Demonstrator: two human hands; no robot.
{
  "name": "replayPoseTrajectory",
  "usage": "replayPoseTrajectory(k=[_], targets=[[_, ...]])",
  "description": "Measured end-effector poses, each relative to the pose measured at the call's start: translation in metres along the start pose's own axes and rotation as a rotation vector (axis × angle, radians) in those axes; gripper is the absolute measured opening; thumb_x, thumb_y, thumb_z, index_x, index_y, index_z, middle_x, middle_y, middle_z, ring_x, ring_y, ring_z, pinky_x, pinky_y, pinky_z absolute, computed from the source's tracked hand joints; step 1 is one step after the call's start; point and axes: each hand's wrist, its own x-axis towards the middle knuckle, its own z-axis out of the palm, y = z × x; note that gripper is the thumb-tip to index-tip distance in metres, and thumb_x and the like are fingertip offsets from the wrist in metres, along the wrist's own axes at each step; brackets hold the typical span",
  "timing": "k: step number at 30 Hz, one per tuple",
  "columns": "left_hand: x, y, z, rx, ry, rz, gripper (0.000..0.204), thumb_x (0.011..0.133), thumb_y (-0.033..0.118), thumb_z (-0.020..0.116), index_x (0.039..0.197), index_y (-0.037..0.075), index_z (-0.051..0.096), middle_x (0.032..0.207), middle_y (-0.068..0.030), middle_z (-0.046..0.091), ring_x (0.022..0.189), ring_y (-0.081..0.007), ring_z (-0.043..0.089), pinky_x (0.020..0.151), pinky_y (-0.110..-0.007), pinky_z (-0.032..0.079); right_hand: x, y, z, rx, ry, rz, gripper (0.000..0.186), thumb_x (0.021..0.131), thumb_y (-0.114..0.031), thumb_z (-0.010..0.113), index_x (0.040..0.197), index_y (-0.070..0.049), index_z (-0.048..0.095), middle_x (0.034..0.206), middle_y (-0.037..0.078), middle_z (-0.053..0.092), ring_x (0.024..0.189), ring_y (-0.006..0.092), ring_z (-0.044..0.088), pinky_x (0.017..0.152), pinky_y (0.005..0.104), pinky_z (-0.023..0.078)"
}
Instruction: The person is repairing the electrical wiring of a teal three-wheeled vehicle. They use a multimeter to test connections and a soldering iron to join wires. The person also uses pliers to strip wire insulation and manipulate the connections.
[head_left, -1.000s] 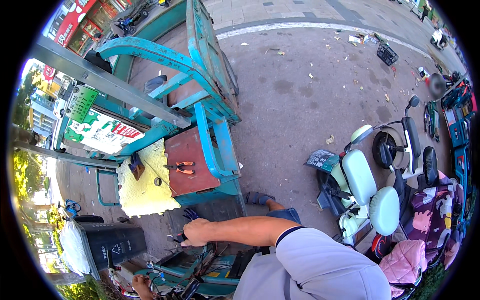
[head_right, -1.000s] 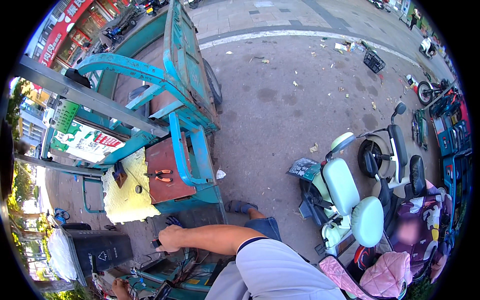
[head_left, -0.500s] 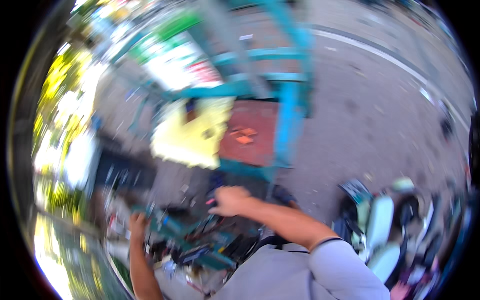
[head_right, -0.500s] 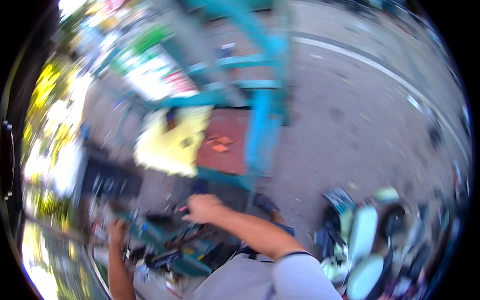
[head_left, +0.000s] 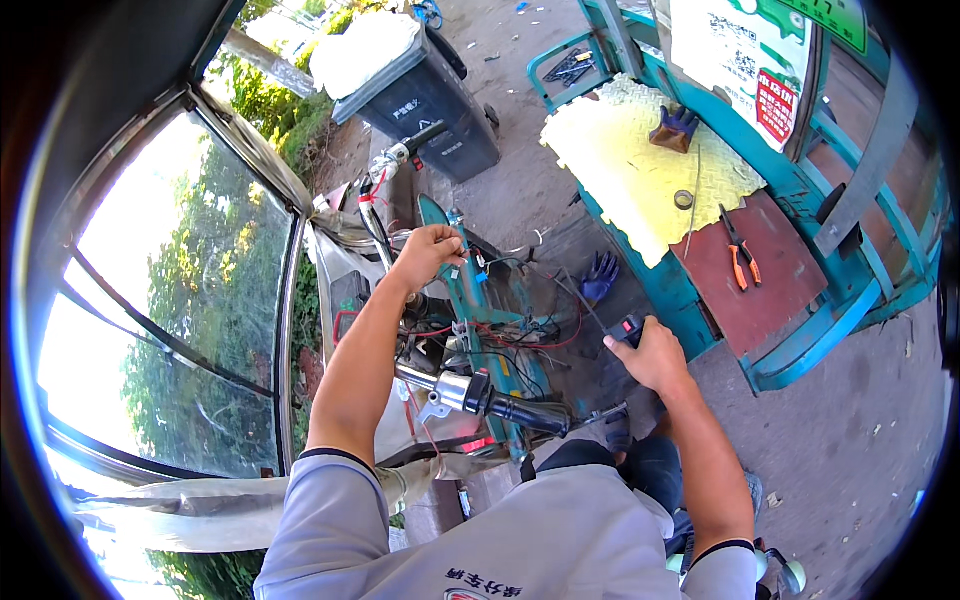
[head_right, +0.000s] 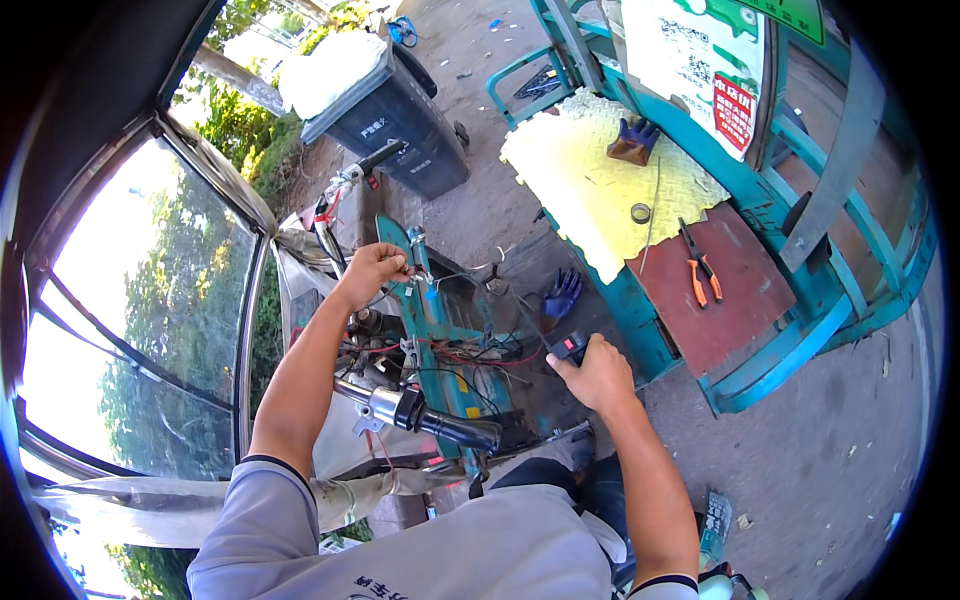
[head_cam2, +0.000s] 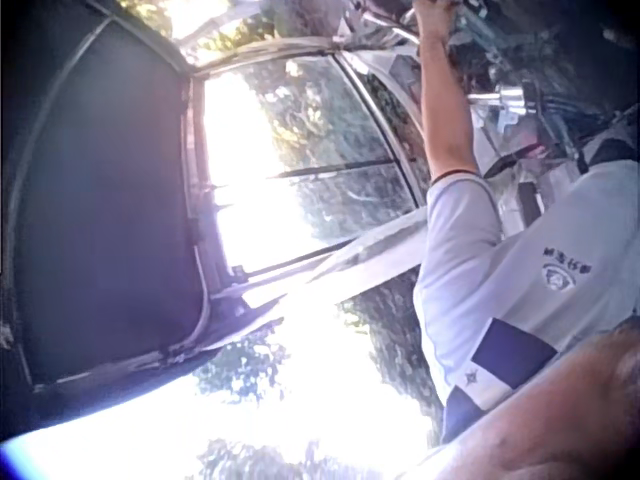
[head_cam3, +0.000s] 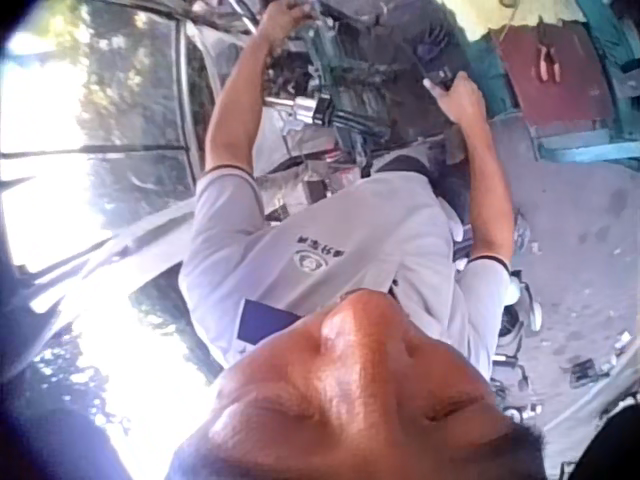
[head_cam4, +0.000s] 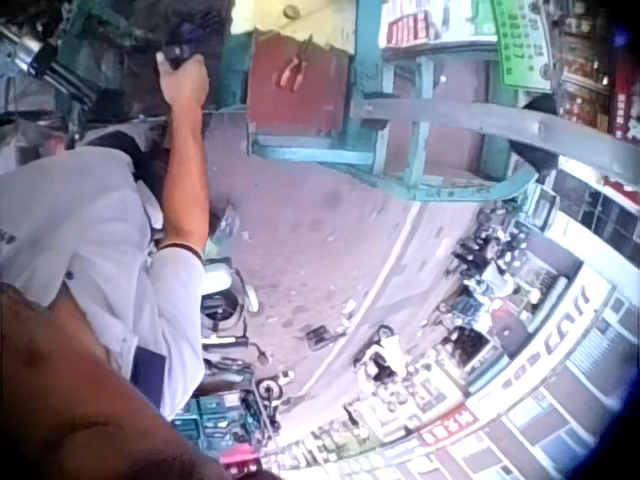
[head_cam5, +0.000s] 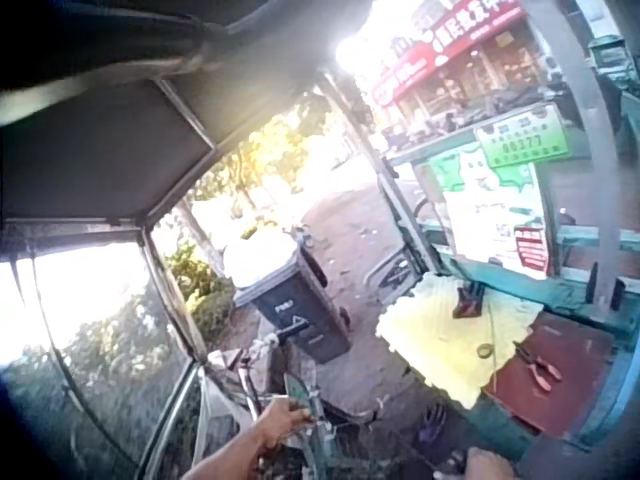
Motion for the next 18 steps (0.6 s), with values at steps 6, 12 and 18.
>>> replayPoseTrajectory(k=[6,12,18], targets=[[0.006,0.001,-0.001,0.037,-0.019,-0.005,0.017,0.1,0.005,0.063,0.109,-0.009,0.065,0.102,-0.0112,0.069,0.098,-0.0215,0.074,0.09,-0.033,0.063,0.013,0.006,-0.001,0.036,0.015,-0.018,0.066,0.085,-0.055,0.082,0.101,0.006,0.064,0.104,0.031,0.073,0.102,0.049,0.071,0.089,0.0535,0.056],[0.008,0.002,-0.001,-0.04,-0.026,-0.004,0.011,0.092,0.0,0.059,0.101,-0.006,0.064,0.097,-0.0113,0.068,0.092,-0.0218,0.074,0.088,-0.034,0.063,0.02,0.008,-0.003,0.059,0.016,-0.015,0.067,0.085,-0.056,0.082,0.101,0.006,0.064,0.102,0.032,0.073,0.102,0.0498,0.071,0.087,0.0538,0.056],[0.008,0.002,0.003,0.022,-0.008,-0.02,0.007,0.097,0.004,0.059,0.098,-0.002,0.062,0.092,-0.0103,0.068,0.087,-0.0208,0.073,0.076,-0.032,0.059,0.023,0.006,-0.004,0.056,-0.001,-0.013,0.069,0.084,-0.058,0.082,0.101,0.006,0.064,0.103,0.032,0.073,0.101,0.0496,0.071,0.088,0.0535,0.056]])
